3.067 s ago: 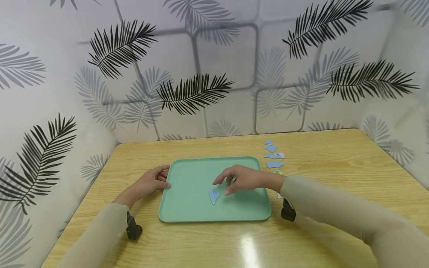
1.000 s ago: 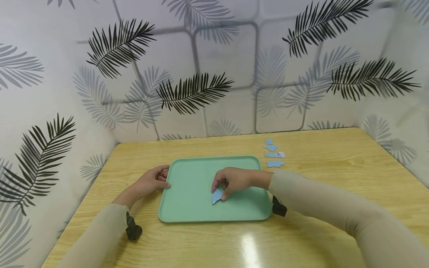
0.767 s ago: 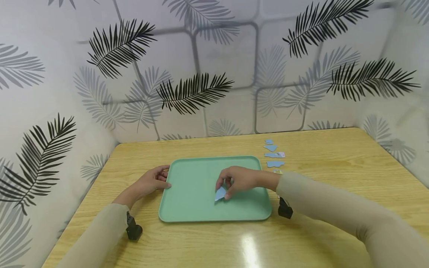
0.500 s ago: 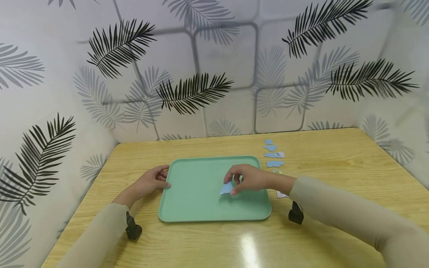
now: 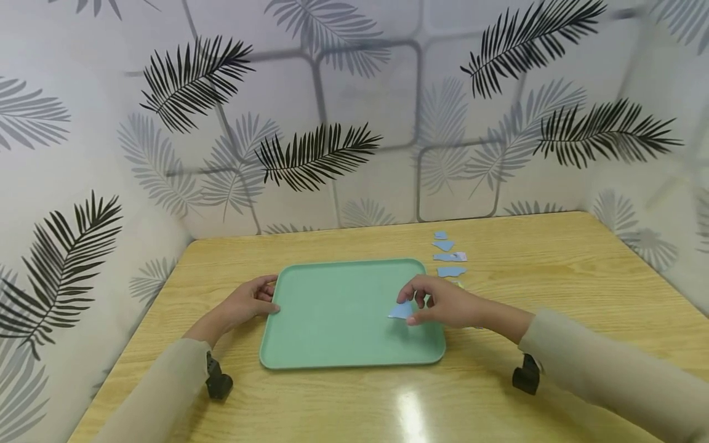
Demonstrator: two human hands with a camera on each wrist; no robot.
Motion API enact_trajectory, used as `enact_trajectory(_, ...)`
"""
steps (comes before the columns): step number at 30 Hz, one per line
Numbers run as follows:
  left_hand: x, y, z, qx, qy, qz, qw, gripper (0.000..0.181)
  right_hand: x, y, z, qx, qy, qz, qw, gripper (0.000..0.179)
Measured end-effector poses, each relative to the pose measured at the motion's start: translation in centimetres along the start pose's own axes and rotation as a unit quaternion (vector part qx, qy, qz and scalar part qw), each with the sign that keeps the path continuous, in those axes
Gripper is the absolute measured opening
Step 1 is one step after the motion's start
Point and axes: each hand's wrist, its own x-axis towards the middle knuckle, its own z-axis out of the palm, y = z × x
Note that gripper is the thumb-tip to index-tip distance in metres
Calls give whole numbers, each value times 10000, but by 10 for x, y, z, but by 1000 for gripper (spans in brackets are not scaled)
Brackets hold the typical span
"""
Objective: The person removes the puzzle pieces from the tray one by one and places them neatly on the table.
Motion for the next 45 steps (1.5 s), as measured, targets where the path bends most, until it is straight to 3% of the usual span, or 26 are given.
enact_trajectory(9, 0, -1, 0, -6, -1, 28, 10000, 76, -37, 2, -7, -58, 580, 321, 9978, 30)
enact_trajectory(20, 0, -2, -1, -79, -63, 87, 9999, 76, -77, 15, -10, -170, 1306, 429, 9904, 30)
enact_trajectory(33, 0, -1, 0, -124, -40, 2, 9999, 76, -101, 31, -9, -349, 1625, 1005, 9810, 30)
enact_trajectory(45, 0, -2, -1, -82, -63, 41, 9999, 76, -108, 37, -6, -651, 1697, 1103, 9771, 33)
